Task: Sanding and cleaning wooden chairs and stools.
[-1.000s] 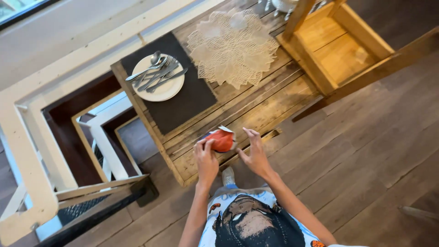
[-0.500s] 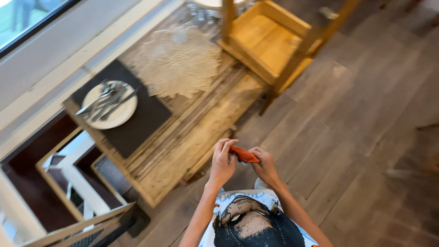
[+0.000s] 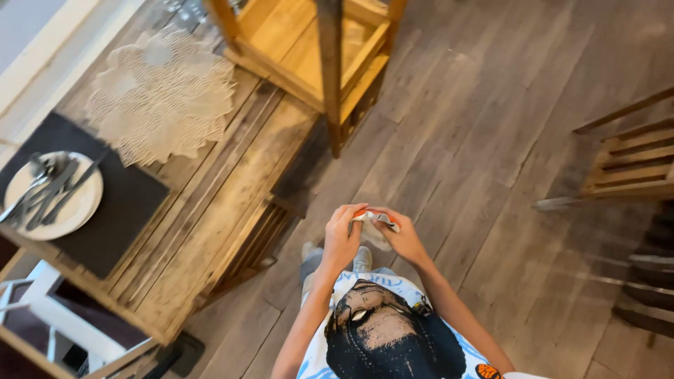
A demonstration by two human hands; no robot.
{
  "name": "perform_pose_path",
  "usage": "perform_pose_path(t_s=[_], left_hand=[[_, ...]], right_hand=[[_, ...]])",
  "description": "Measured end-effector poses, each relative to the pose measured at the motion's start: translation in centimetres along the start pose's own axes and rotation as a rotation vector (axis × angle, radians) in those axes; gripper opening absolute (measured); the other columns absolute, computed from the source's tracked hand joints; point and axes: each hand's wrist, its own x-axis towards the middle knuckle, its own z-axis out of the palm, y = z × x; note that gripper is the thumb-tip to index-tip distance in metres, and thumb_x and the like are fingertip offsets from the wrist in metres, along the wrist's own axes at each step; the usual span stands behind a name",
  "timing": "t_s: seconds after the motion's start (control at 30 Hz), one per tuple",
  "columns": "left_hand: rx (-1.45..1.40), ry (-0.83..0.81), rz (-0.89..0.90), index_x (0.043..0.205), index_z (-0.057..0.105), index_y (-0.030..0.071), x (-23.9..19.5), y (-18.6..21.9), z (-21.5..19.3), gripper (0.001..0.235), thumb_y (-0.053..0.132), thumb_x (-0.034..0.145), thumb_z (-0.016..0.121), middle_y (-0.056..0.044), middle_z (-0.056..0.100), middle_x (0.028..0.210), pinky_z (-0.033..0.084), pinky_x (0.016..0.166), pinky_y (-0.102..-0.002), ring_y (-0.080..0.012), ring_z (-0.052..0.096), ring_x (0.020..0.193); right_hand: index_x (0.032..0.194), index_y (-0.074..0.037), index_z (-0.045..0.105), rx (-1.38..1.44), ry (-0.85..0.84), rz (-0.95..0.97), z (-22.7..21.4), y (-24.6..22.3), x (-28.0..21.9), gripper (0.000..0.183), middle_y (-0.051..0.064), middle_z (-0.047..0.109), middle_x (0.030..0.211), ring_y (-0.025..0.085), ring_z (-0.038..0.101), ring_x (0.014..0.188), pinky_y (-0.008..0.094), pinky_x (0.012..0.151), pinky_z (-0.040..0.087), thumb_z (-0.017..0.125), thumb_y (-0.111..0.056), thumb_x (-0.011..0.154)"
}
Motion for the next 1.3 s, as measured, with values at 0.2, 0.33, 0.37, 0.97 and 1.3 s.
perform_pose_path(t_s=[0.2, 0.33, 0.37, 0.97, 1.3], left_hand=[[0.048, 0.015, -0.057, 0.119, 0.071, 0.006, 4.7, -0.4, 1.4, 0.026, 0.002, 0.095, 0.061, -0.015, 0.069, 0.114, 0.054, 0.091, -0.040, -0.0326, 0.069, 0.105], [0.131, 0.083, -0.007, 0.121, 0.069, 0.004, 9.2, -2.9, 1.0, 0.028, 0.006, 0.094, 0.063, -0.018, 0.067, 0.118, 0.052, 0.094, -0.040, -0.0352, 0.066, 0.110], [0.120, 0.102, -0.018, 0.123, 0.068, 0.004, 10.4, -3.8, 0.8, 0.027, 0.008, 0.097, 0.062, -0.018, 0.067, 0.119, 0.052, 0.094, -0.039, -0.0348, 0.066, 0.111], [-0.120, 0.420, -0.247, 0.113, 0.069, -0.001, 31.2, -13.5, -2.5, 0.027, 0.018, 0.108, 0.051, -0.011, 0.070, 0.103, 0.052, 0.089, -0.033, -0.0207, 0.067, 0.096], [0.524, 0.412, -0.202, 0.121, 0.069, 0.003, 37.8, -18.4, -2.3, 0.028, 0.009, 0.094, 0.064, -0.023, 0.056, 0.137, 0.035, 0.115, -0.053, -0.0465, 0.041, 0.139]], right_hand=[[0.116, -0.003, 0.074, -0.007, 0.191, 0.086, -4.4, 9.4, 6.0, 0.029, -0.001, 0.061, 0.081, 0.008, 0.051, 0.068, 0.026, 0.059, 0.042, 0.066, -0.029, 0.105], [0.120, -0.002, 0.070, 0.243, 0.338, 0.073, -5.7, 8.2, 10.4, 0.038, 0.000, 0.071, 0.098, 0.007, 0.064, 0.084, 0.026, 0.073, 0.051, 0.061, -0.036, 0.106], [0.126, -0.007, 0.065, 0.313, 0.390, 0.146, -5.6, 6.3, 11.4, 0.042, 0.001, 0.072, 0.105, 0.010, 0.068, 0.089, 0.029, 0.077, 0.054, 0.056, -0.041, 0.104], [0.153, -0.003, 0.045, 0.199, 0.290, -0.250, -3.9, -6.5, 35.6, 0.064, 0.011, 0.053, 0.151, 0.023, 0.048, 0.141, 0.037, 0.122, 0.033, 0.049, -0.050, 0.108], [0.141, -0.005, 0.058, -0.670, -0.396, -0.272, -2.2, -11.1, 46.1, 0.054, 0.020, 0.057, 0.147, 0.036, 0.055, 0.135, 0.041, 0.114, 0.044, 0.064, -0.033, 0.096]])
